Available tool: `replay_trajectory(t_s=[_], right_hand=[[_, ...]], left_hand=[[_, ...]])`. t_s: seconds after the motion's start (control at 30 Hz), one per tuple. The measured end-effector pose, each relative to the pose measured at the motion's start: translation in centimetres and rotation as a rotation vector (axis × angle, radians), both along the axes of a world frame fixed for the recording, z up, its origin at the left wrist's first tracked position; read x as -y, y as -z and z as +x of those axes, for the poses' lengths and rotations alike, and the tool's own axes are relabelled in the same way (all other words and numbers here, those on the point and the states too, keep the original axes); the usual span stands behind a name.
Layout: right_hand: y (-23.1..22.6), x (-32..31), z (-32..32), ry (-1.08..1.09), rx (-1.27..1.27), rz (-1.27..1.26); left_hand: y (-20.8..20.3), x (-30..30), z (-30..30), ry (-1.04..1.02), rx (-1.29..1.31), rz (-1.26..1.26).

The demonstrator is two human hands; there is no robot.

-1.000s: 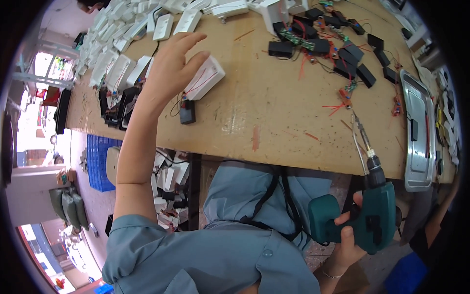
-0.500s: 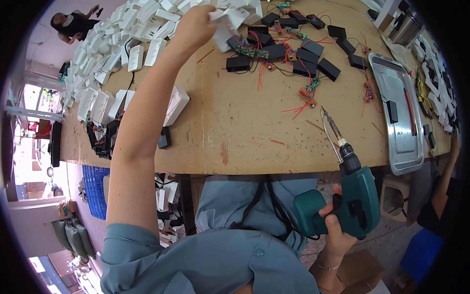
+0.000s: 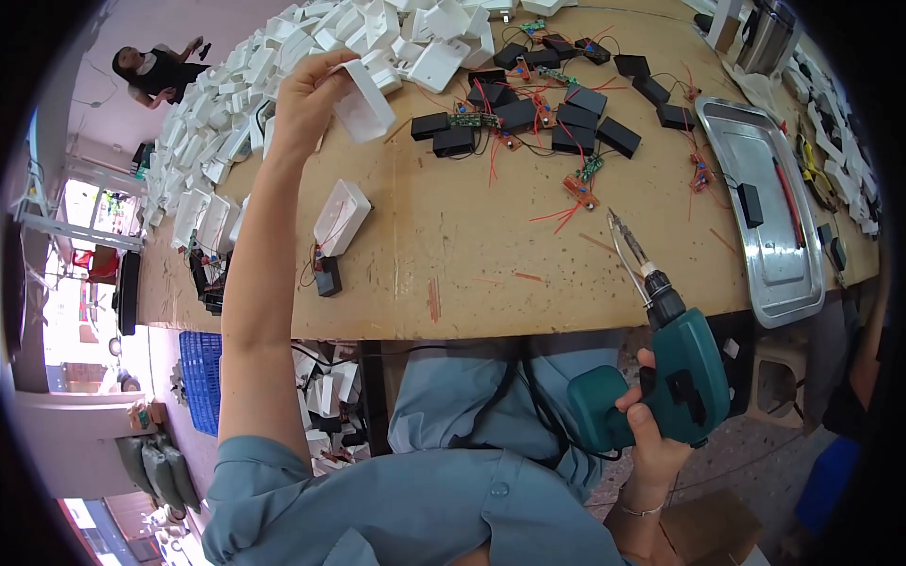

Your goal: Soldering wires and circuit boards into plastic housings for electronic product assembly.

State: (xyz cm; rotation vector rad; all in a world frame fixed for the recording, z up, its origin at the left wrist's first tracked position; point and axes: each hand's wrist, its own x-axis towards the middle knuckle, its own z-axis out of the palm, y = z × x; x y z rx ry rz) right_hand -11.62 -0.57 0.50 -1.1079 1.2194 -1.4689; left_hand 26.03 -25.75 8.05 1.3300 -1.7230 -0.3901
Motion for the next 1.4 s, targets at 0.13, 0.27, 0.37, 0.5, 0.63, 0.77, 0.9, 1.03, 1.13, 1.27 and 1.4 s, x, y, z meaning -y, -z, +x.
replay_trajectory(t_s=[0.13,0.27,0.37,0.5,0.63,0.77,0.9,1.03,1.13,1.27,1.4], right_hand=[[0.0,-0.3,-0.4,0.013,-0.009,-0.03],[-0.3,-0.5,-0.3,0.031,-0.017,-0.018],[-0.1,-0.8,-0.5,0.038,-0.026,-0.031],[-0.2,-1.2,-0.6,0.047,-0.021,-0.015],[-0.4,-1.3,-0.6,0.061,0.002,-0.01],[-0.5,-1.4,-0.4,0.055,0.007,0.0],[-0.2,-1.2,-0.5,0.06,0.019,0.0],[0.0,-0.7,-0.4,0.077,0.017,-0.007],[-0.6,-0.4,-0.2,0.052,0.009,-0.015],[0.1,-1.2,-0.6,0.059,0.024,0.012],[-1.3,-1.1,-0.3,0.044,0.084,-0.008]], left_hand=[[-0.4,-3.1,-4.0,0.359,0.422,-0.146],[3.0,-7.7,-11.0,0.64,0.72,-0.03],[4.8,-9.2,-13.7,0.77,0.728,0.074],[4.1,-9.2,-13.7,0.775,0.646,0.146],[3.9,-9.4,-12.4,0.651,0.623,0.126],[4.9,-9.3,-11.9,0.608,0.677,0.213],[5.4,-10.2,-12.3,0.618,0.619,0.106],[4.3,-9.2,-12.3,0.639,0.522,0.032],[3.5,-6.3,-11.0,0.423,0.504,-0.033],[3.0,-0.9,-10.3,-0.037,0.515,0.262],[6.0,3.0,-11.5,-0.147,0.364,0.316]])
